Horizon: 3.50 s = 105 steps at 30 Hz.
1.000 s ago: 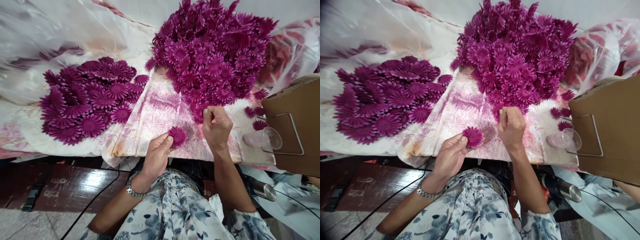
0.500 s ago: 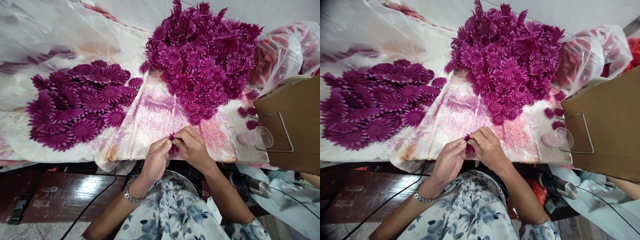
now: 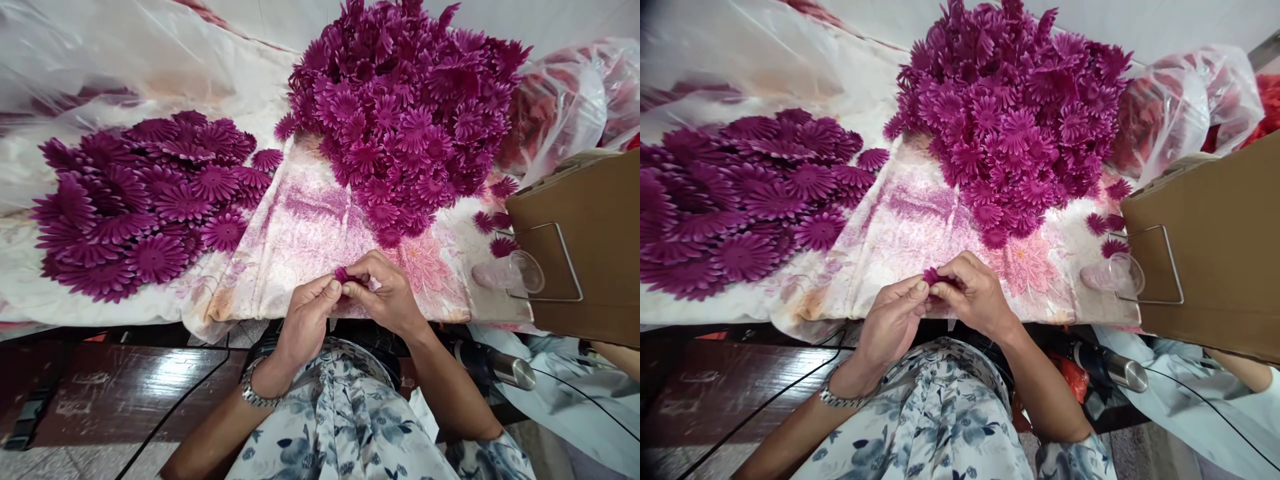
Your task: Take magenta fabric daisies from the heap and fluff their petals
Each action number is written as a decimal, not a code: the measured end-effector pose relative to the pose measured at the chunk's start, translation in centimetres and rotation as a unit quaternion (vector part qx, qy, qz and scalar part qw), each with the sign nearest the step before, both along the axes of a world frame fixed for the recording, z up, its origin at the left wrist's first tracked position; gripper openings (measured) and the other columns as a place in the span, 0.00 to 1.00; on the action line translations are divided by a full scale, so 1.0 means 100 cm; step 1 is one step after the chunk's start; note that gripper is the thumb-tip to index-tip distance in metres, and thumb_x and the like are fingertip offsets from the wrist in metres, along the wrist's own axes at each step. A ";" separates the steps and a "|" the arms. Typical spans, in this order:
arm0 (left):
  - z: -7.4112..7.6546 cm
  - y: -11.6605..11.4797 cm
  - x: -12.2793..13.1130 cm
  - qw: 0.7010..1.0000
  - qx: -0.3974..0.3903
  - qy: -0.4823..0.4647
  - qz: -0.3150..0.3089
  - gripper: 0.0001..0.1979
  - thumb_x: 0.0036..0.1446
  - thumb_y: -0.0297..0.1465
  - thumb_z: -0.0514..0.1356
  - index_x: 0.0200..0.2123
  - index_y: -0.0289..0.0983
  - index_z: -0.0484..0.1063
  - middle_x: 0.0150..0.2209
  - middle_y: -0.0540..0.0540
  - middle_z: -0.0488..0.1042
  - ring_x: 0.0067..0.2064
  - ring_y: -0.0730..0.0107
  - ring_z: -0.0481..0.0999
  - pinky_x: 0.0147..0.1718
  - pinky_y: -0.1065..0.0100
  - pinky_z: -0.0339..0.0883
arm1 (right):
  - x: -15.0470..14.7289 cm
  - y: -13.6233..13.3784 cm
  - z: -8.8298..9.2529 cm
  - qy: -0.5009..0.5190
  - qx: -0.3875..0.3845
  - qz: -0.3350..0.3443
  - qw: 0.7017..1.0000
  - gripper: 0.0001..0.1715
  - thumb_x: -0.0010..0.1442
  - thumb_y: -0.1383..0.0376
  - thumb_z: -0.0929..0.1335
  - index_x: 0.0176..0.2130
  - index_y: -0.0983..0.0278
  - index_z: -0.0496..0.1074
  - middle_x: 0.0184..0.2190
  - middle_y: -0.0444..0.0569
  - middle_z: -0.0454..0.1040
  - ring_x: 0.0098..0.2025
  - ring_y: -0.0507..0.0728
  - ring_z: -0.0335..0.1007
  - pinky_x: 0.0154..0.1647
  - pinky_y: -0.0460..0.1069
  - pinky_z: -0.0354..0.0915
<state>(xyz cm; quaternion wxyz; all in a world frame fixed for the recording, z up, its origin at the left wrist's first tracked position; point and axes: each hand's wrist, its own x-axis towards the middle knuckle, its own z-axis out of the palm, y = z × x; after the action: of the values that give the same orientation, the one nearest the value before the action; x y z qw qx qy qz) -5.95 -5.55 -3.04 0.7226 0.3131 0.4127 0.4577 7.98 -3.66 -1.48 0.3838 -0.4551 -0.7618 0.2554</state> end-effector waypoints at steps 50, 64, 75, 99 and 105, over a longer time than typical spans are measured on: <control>0.017 0.026 0.008 0.995 0.004 -0.004 0.099 0.08 0.39 0.23 0.52 0.16 0.35 0.69 0.15 0.51 0.62 0.19 0.78 0.57 0.18 0.72 0.49 | 0.054 0.047 0.005 -0.208 0.138 -0.201 0.947 0.14 0.61 0.65 0.62 0.39 0.65 0.76 0.32 0.51 0.75 0.37 0.56 0.69 0.41 0.53 0.65; 0.020 0.042 0.044 0.991 0.077 0.089 0.071 0.07 0.46 0.30 0.60 0.20 0.36 0.67 0.18 0.55 0.62 0.19 0.80 0.55 0.19 0.73 0.49 | 0.040 0.012 0.011 -0.044 0.038 -0.131 0.990 0.14 0.61 0.65 0.62 0.39 0.65 0.75 0.31 0.50 0.73 0.33 0.53 0.70 0.36 0.49 0.66; 0.021 0.064 0.042 0.923 0.212 0.309 0.088 0.07 0.47 0.28 0.58 0.19 0.37 0.68 0.18 0.54 0.62 0.21 0.76 0.59 0.23 0.72 0.53 | 0.054 0.003 -0.002 0.281 -0.155 -0.178 0.930 0.15 0.56 0.58 0.66 0.43 0.61 0.71 0.27 0.42 0.69 0.26 0.48 0.61 0.27 0.45 0.61; 0.032 0.036 0.061 0.941 0.218 0.258 -0.022 0.14 0.49 0.32 0.61 0.17 0.36 0.60 0.17 0.56 0.56 0.21 0.79 0.54 0.21 0.73 0.50 | 0.053 -0.024 -0.014 0.296 -0.147 -0.138 0.934 0.18 0.54 0.52 0.68 0.39 0.62 0.70 0.28 0.43 0.69 0.31 0.51 0.65 0.32 0.47 0.63; 0.028 0.032 0.058 0.960 0.169 0.217 -0.045 0.20 0.46 0.39 0.64 0.14 0.36 0.61 0.16 0.55 0.59 0.19 0.80 0.56 0.18 0.74 0.49 | 0.048 -0.025 -0.017 0.285 -0.142 -0.132 0.939 0.12 0.54 0.56 0.68 0.30 0.63 0.69 0.24 0.41 0.67 0.26 0.49 0.62 0.28 0.45 0.61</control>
<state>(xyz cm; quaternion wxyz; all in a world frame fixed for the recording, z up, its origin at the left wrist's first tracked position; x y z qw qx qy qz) -0.11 -2.35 -0.26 0.5722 0.5405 0.4620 0.4086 12.81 -6.13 -3.17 0.5465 -0.5098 -0.5091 0.4270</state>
